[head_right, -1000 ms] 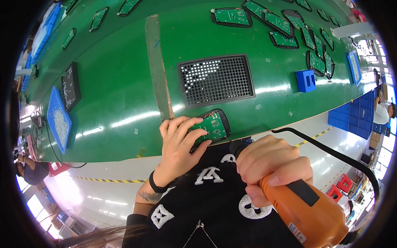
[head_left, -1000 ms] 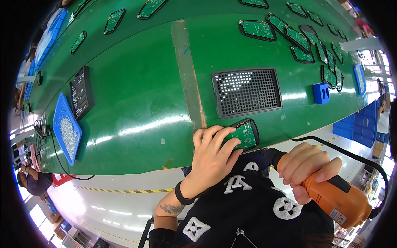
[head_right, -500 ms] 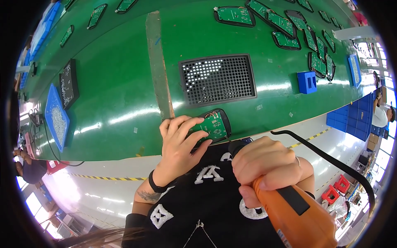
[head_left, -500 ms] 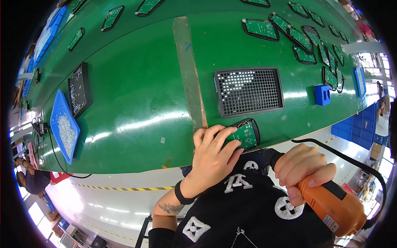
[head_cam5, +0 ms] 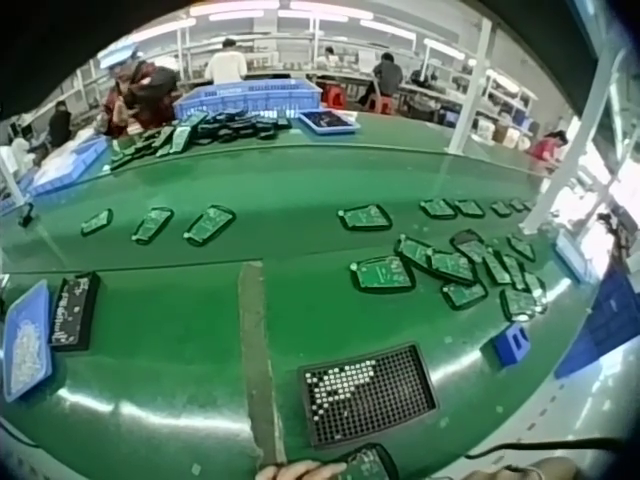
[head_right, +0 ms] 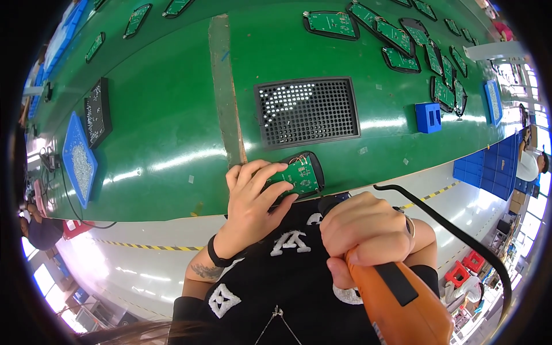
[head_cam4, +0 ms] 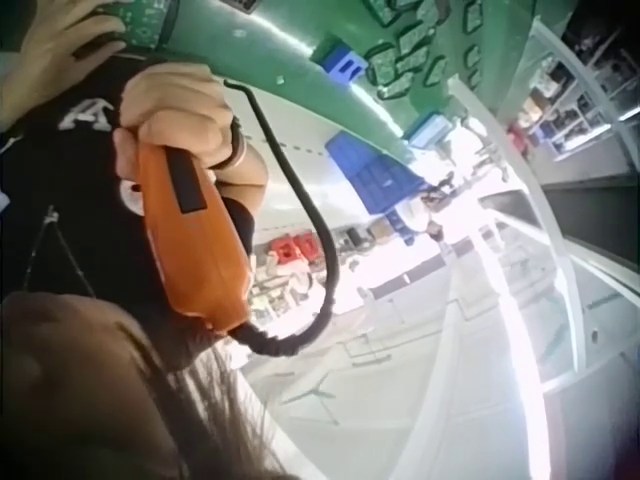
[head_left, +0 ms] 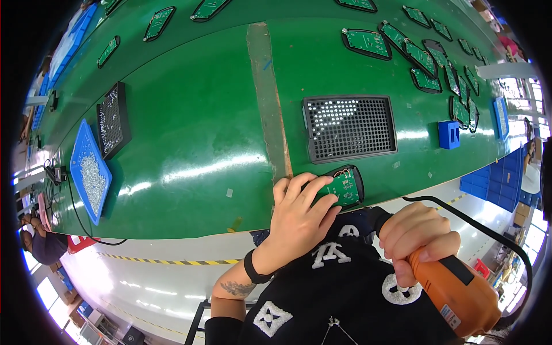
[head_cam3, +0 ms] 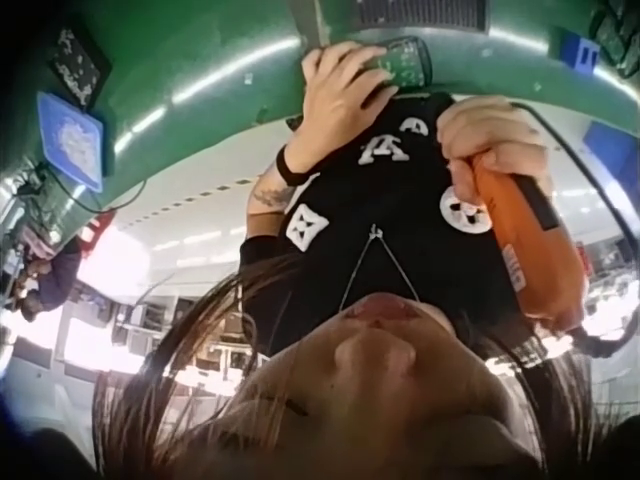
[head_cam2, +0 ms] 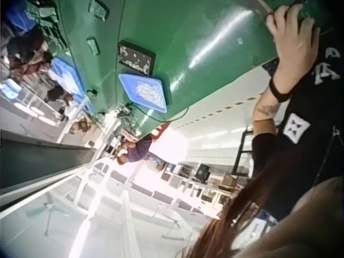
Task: The person picks up a circuit board from a conveyor belt, places it on the work surface, and uses an electric screwdriver to drive screws into it. They then move the board back onto the conveyor belt and repeat the process with another circuit board.
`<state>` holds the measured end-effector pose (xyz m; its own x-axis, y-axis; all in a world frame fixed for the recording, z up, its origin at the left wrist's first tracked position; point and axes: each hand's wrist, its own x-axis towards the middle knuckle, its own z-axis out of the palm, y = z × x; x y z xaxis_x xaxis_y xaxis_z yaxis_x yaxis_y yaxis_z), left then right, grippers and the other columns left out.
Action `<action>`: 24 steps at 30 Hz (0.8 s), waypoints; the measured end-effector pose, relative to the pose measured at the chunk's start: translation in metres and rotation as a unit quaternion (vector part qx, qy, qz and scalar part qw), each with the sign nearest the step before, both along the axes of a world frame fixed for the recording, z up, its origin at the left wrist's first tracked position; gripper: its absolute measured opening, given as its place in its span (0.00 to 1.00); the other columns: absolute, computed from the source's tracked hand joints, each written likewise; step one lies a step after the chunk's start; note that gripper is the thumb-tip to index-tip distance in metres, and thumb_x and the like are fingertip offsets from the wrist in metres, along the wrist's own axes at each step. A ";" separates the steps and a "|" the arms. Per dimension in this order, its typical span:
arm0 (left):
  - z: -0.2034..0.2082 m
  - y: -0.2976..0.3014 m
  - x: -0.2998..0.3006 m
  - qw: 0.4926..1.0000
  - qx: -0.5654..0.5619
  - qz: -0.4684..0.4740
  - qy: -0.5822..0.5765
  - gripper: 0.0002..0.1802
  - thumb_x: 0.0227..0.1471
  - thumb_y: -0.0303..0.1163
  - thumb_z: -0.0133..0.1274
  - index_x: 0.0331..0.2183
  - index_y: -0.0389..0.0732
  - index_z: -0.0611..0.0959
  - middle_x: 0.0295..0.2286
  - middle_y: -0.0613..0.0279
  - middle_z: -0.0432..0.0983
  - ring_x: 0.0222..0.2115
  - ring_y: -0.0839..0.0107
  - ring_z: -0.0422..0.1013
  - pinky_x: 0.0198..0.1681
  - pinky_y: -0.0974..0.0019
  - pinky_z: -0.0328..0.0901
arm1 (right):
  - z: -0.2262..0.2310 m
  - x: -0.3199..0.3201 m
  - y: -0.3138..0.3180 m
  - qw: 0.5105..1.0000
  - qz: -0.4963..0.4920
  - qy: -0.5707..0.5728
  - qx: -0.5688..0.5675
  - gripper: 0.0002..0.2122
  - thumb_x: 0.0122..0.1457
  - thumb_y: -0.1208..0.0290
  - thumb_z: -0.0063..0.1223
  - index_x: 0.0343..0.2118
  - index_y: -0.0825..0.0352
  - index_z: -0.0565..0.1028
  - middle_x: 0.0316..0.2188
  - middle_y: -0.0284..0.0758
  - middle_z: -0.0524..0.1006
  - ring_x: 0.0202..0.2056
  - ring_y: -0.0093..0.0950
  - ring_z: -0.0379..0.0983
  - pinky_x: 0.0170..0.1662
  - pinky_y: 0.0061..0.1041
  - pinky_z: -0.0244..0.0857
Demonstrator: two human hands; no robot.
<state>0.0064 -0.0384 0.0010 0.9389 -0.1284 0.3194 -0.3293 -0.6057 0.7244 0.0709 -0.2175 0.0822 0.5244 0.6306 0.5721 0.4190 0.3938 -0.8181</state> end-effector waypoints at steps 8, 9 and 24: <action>0.003 0.004 0.000 1.000 -0.007 -0.012 0.004 0.15 0.32 0.28 0.64 0.28 0.42 0.79 0.40 0.63 0.72 0.41 0.62 0.65 0.44 0.58 0.52 | 0.012 0.020 0.008 0.997 -0.011 0.073 -0.008 0.20 0.48 0.75 0.60 0.39 0.62 0.59 0.12 0.30 0.70 0.11 0.25 0.67 0.15 0.24 0.65; 0.005 0.006 0.000 1.000 -0.011 -0.020 0.014 0.15 0.33 0.28 0.64 0.29 0.42 0.79 0.40 0.63 0.71 0.41 0.62 0.65 0.44 0.59 0.52 | 0.015 0.026 0.014 0.996 -0.059 0.068 0.026 0.19 0.50 0.75 0.57 0.40 0.61 0.58 0.13 0.28 0.68 0.12 0.24 0.66 0.18 0.24 0.64; 0.009 0.018 -0.010 0.990 0.009 0.111 0.089 0.18 0.36 0.31 0.64 0.34 0.40 0.80 0.38 0.62 0.67 0.41 0.63 0.61 0.45 0.60 0.50 | -0.001 0.082 0.046 0.985 -0.162 0.047 0.047 0.17 0.52 0.78 0.38 0.46 0.60 0.56 0.20 0.31 0.63 0.20 0.24 0.61 0.28 0.28 0.60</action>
